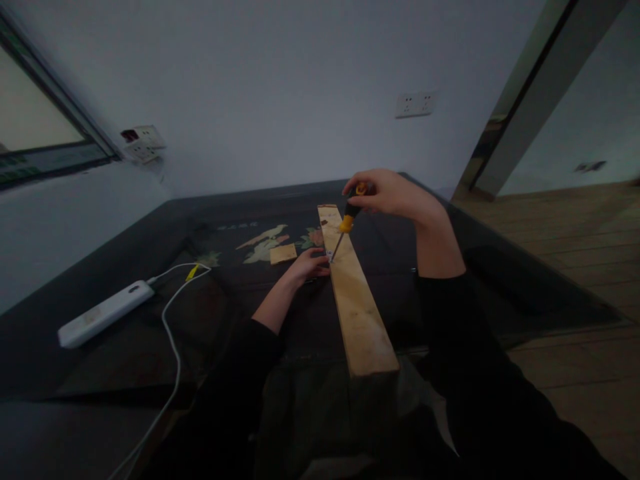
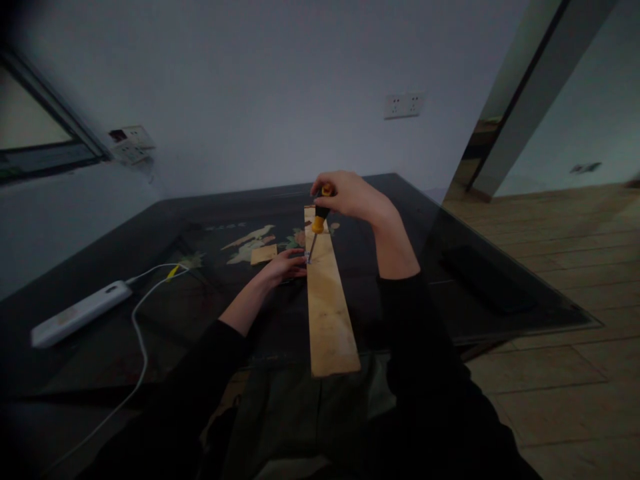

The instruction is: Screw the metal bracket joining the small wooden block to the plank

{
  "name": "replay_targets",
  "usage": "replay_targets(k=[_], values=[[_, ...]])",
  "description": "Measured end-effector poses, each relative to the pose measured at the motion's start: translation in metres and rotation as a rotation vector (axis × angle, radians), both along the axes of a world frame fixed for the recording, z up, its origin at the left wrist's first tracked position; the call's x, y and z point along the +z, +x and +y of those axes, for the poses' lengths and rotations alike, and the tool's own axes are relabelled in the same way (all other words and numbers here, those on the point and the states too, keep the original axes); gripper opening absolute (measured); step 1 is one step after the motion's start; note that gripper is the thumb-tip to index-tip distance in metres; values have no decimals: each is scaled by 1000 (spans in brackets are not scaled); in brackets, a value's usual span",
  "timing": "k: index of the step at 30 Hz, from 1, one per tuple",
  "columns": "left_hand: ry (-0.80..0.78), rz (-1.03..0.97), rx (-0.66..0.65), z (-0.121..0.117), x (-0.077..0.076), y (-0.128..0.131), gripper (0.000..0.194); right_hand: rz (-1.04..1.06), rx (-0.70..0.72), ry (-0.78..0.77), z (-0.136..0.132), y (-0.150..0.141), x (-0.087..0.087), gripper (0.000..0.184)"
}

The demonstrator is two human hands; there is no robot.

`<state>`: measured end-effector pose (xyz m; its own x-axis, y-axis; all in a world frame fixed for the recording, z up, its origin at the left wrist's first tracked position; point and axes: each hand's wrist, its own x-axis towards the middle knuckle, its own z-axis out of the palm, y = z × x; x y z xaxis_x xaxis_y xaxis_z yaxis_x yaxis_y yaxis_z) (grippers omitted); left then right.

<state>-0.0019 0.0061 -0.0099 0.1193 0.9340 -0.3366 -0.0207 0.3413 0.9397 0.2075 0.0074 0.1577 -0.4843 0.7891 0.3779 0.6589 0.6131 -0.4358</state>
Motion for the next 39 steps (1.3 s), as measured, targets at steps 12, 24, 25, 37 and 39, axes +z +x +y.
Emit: replay_targets(k=[12, 24, 25, 37, 39], values=[[4, 22, -8, -1, 2, 0, 56, -88, -400, 150, -8, -19, -2, 44], [5, 27, 4, -1, 3, 1, 57, -20, -76, -42, -3, 0, 1, 23], [5, 28, 4, -2, 4, 1, 57, -41, -149, 7, -4, -3, 1, 23], [1, 37, -6, -1, 2, 0, 58, -30, -210, -42, -7, -12, -4, 36], [2, 41, -4, 0, 2, 0, 57, 8, -108, -104, -6, -9, -3, 39]])
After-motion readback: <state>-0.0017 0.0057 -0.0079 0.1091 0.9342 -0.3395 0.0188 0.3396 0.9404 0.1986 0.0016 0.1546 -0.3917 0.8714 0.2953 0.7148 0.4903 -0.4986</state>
